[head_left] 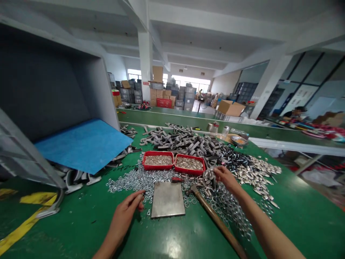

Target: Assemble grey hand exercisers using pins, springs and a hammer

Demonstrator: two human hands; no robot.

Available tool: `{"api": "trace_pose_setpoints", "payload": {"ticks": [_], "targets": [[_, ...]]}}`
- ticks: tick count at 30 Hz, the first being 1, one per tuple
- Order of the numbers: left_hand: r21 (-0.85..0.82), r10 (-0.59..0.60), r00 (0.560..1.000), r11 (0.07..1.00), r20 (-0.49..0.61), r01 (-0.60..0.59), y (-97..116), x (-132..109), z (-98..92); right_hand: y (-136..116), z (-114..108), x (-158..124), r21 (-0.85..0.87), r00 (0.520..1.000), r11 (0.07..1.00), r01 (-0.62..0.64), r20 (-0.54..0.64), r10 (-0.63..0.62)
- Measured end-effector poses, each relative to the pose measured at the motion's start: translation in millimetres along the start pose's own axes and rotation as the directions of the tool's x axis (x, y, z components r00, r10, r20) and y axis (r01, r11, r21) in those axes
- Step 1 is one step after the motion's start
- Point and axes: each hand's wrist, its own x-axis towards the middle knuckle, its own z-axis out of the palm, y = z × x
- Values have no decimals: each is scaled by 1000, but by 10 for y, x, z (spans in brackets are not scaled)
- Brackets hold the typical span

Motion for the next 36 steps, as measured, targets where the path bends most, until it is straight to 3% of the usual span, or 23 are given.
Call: {"api": "trace_pose_setpoints", "payload": {"ticks": [6,12,16,21,26,29,32,36], "targets": [[-186,-52,990,980,133,77,4,-126,295,-311,477,105,-121,987,987,105,134,-89],[-275,-111,969,946,223,172,-94,-180,508,-541,573,109,-11,939,981,192,293,-180],[-228,-135,957,954,256,196,-100,-174,534,-439,540,-75,-23,956,982,189,234,-179],[-190,-165,940,955,300,228,-89,-272,511,-97,398,-623,-113,986,988,107,140,-91],[-179,-155,901,953,404,244,-87,-478,705,106,156,-1028,-249,1000,969,9,-15,-13],[-169,-132,850,953,510,250,-150,-577,908,90,201,-1041,-292,999,956,35,8,-34],[-149,-125,803,955,583,257,-241,-598,1044,21,409,-945,-322,999,946,43,28,-36],[-77,-77,784,985,616,157,-266,-463,1018,-10,594,-808,-309,1000,951,5,22,1]]}}
